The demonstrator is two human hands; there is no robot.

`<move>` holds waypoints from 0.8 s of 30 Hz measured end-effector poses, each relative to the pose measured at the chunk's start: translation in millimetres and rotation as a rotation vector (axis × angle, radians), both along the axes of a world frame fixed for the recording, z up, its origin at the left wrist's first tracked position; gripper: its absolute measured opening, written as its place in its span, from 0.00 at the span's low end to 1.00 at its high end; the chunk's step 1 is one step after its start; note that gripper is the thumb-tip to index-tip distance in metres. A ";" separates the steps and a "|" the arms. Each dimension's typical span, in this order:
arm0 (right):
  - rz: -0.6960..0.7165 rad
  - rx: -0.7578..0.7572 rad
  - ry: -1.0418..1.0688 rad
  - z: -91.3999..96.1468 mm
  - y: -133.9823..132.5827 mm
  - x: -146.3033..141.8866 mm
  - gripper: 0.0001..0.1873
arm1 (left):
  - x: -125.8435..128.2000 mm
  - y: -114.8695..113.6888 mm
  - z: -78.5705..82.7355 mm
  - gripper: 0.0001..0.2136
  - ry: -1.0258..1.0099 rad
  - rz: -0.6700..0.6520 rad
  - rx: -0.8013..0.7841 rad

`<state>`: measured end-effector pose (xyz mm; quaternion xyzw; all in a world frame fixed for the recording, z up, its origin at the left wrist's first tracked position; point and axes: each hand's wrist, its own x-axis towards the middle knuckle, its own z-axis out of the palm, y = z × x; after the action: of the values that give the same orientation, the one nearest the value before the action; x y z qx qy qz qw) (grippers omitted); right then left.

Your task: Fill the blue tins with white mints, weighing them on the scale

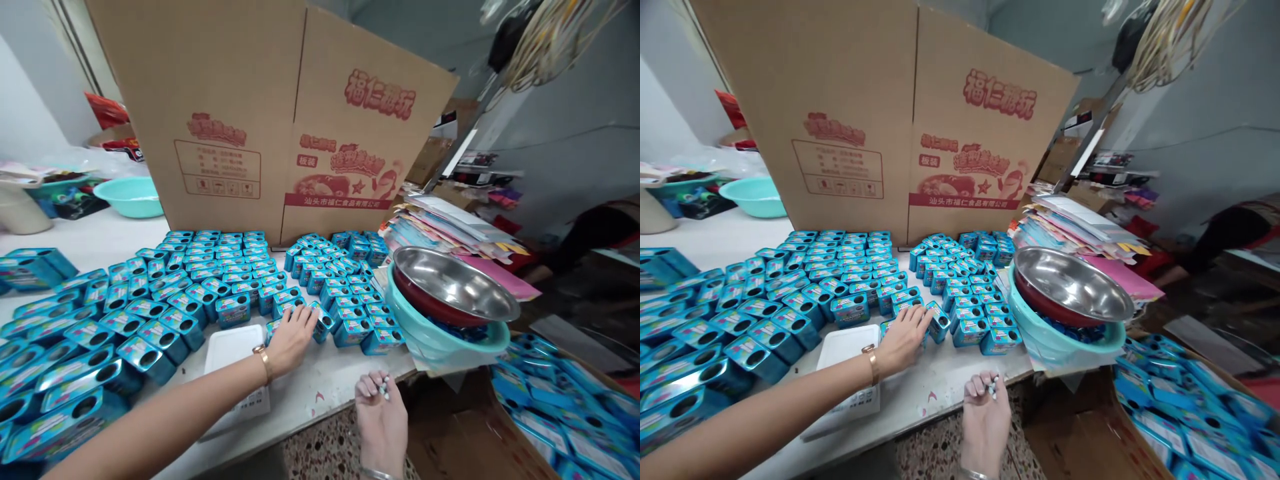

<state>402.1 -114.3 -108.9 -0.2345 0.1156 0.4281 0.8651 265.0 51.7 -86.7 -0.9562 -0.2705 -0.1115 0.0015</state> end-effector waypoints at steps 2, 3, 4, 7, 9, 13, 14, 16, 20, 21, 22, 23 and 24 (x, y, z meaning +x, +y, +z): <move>-0.008 -0.008 -0.008 1.4 -1.6 1.4 0.07 | 5.2 4.3 -2.0 0.40 -0.008 -0.013 -0.002; -0.009 -0.013 -0.012 1.9 -2.1 1.6 0.07 | 8.8 6.7 -3.0 0.40 -0.010 -0.022 -0.003; -0.011 -0.017 -0.015 2.3 -2.2 1.5 0.07 | 12.9 9.5 -3.8 0.41 -0.012 -0.032 -0.004; -0.011 -0.014 -0.014 3.7 -1.6 0.1 0.07 | 25.5 20.5 -3.3 0.39 -0.021 -0.072 -0.004; -0.015 -0.007 -0.013 4.7 -2.0 -0.4 0.08 | 31.2 31.1 -0.4 0.38 -0.025 -0.129 -0.004; -0.025 0.001 -0.042 6.3 -8.2 1.7 0.08 | 28.8 57.4 6.4 0.36 -0.004 -0.307 -0.010; -0.026 0.001 -0.050 6.5 -10.7 2.8 0.08 | 25.4 63.5 7.2 0.36 0.004 -0.348 -0.013; -0.034 -0.002 -0.055 5.8 -16.1 5.6 0.09 | 16.3 73.1 7.6 0.35 0.018 -0.407 -0.021; -0.049 0.010 -0.016 -7.8 -24.4 17.1 0.10 | -4.3 79.3 8.1 0.38 0.034 -0.435 -0.025; -0.040 0.015 -0.012 -14.9 -25.4 21.4 0.11 | -8.6 78.5 8.8 0.40 0.037 -0.434 -0.018; -0.025 0.016 -0.019 -23.2 -25.7 26.1 0.12 | -12.0 77.0 9.8 0.42 0.040 -0.434 -0.011; -0.014 0.008 -0.038 -32.1 -25.2 30.9 0.13 | -14.6 75.1 10.8 0.43 0.040 -0.435 -0.008; 0.001 0.002 -0.063 -40.8 -24.0 35.4 0.14 | -16.2 73.1 11.9 0.44 0.037 -0.436 -0.010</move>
<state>437.6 -138.3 -149.7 -0.2471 0.0876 0.4212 0.8683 248.8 124.8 -74.8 -0.9940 -0.0578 -0.0904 -0.0225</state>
